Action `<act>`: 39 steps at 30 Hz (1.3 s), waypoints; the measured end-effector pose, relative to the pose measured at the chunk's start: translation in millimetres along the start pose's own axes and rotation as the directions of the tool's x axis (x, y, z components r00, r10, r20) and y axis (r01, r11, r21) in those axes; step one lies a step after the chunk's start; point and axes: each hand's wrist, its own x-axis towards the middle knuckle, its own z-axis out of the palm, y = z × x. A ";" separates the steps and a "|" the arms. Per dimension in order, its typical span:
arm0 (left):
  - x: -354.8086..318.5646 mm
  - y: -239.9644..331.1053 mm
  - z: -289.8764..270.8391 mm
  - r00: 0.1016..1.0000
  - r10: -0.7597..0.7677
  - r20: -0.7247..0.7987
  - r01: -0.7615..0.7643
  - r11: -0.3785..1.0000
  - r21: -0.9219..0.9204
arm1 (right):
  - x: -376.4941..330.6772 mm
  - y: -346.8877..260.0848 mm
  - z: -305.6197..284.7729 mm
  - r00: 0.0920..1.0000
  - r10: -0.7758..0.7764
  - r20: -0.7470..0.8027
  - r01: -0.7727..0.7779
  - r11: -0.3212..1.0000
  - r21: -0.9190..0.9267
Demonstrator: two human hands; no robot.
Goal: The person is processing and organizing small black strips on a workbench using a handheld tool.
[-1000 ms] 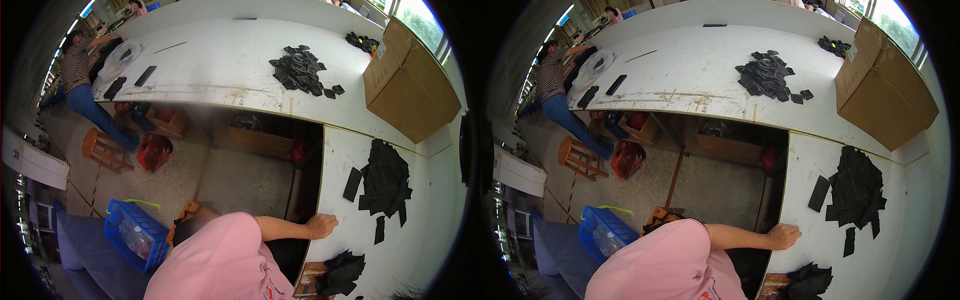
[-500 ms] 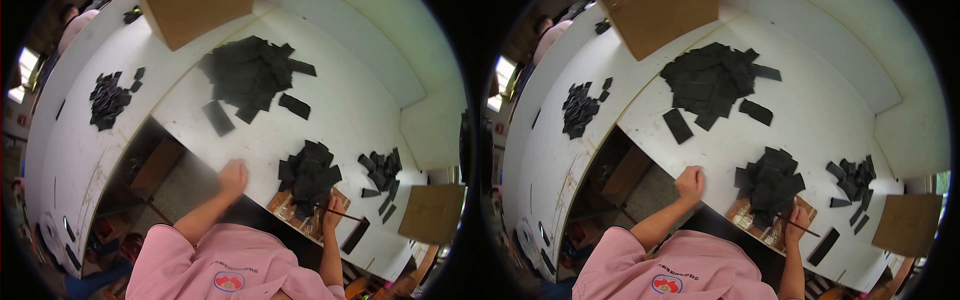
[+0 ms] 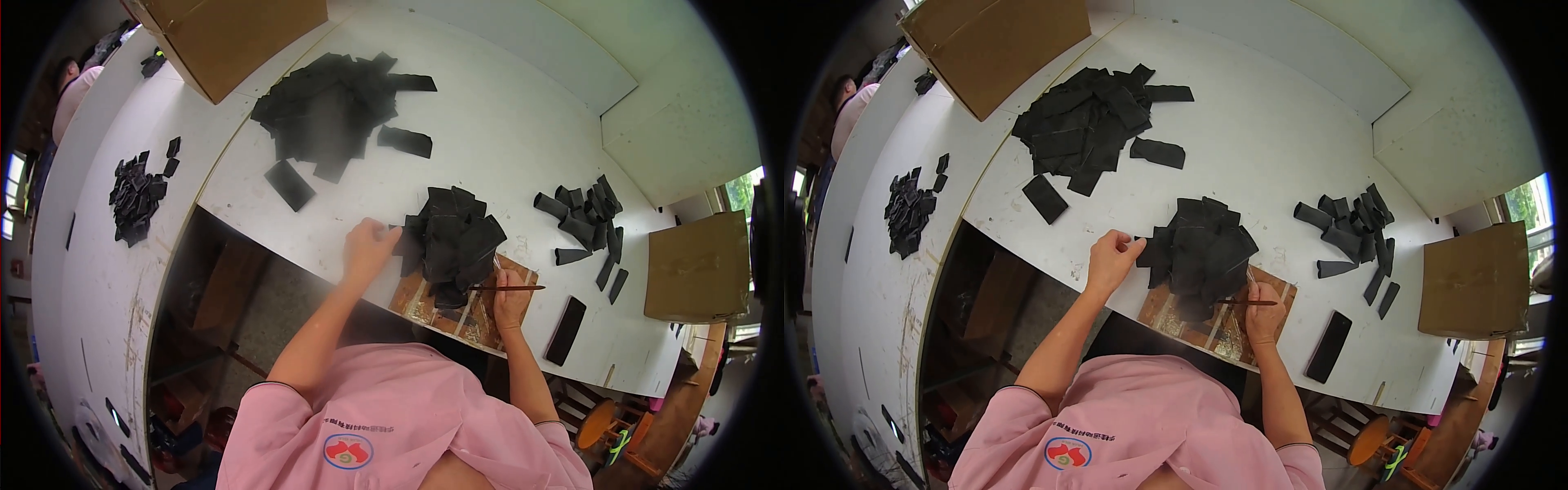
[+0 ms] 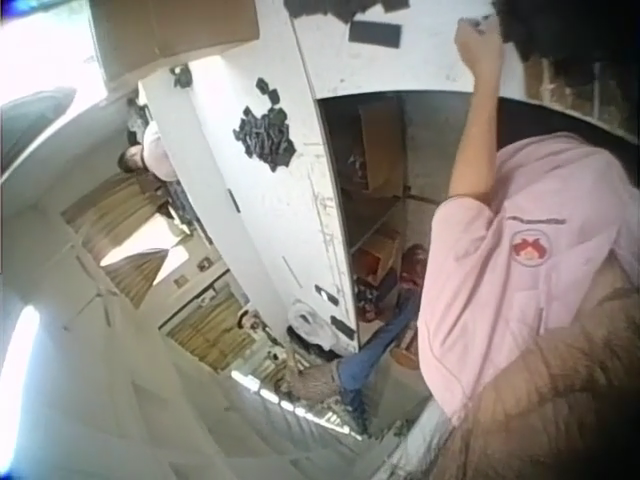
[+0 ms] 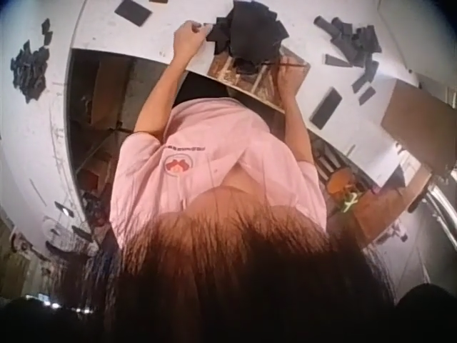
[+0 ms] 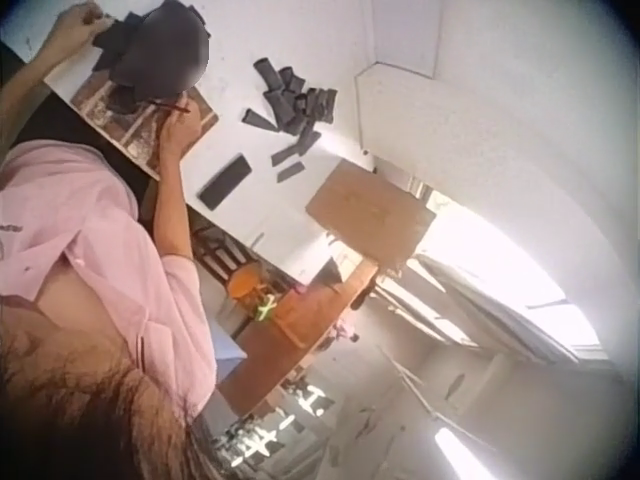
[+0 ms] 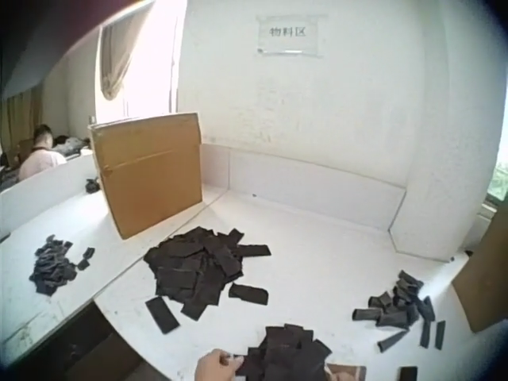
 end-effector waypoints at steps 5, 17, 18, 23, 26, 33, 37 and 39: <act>11.7 -25.0 9.3 0.998 0.069 0.007 -0.067 0.979 -0.193 | -0.4 2.1 0.1 0.998 -0.053 -0.035 0.053 0.999 -0.003; -98.2 30.0 -51.0 0.425 0.905 -0.019 -0.898 0.424 0.113 | -34.7 -115.5 -31.1 0.612 -0.243 0.753 -0.760 0.085 0.645; -106.3 28.5 -50.5 0.394 0.919 -0.005 -0.913 0.392 0.116 | -31.1 -127.6 -29.6 0.599 -0.242 0.763 -0.770 0.087 0.632; -128.3 40.7 -48.3 0.662 0.737 -0.136 -0.749 0.656 -0.090 | -16.9 -148.8 -17.6 0.644 -0.032 0.764 -0.724 -0.348 0.596; -135.6 45.9 -54.4 0.924 0.363 -0.123 -0.373 0.782 -0.500 | -11.9 -155.8 -22.3 0.604 -0.014 0.797 -0.743 -0.371 0.557; -129.1 46.2 -61.2 0.909 0.041 0.415 0.371 0.378 -0.848 | -13.8 -151.6 -18.5 0.556 -0.140 0.820 -0.791 -0.391 0.470; -126.9 44.2 -60.8 0.890 0.019 0.455 0.419 0.362 -0.833 | -15.7 -153.4 -15.1 0.534 -0.166 0.829 -0.811 -0.377 0.447; -124.2 43.0 -61.9 0.888 0.008 0.460 0.428 0.348 -0.834 | -15.9 -154.5 -13.2 0.510 -0.144 0.848 -0.821 -0.375 0.430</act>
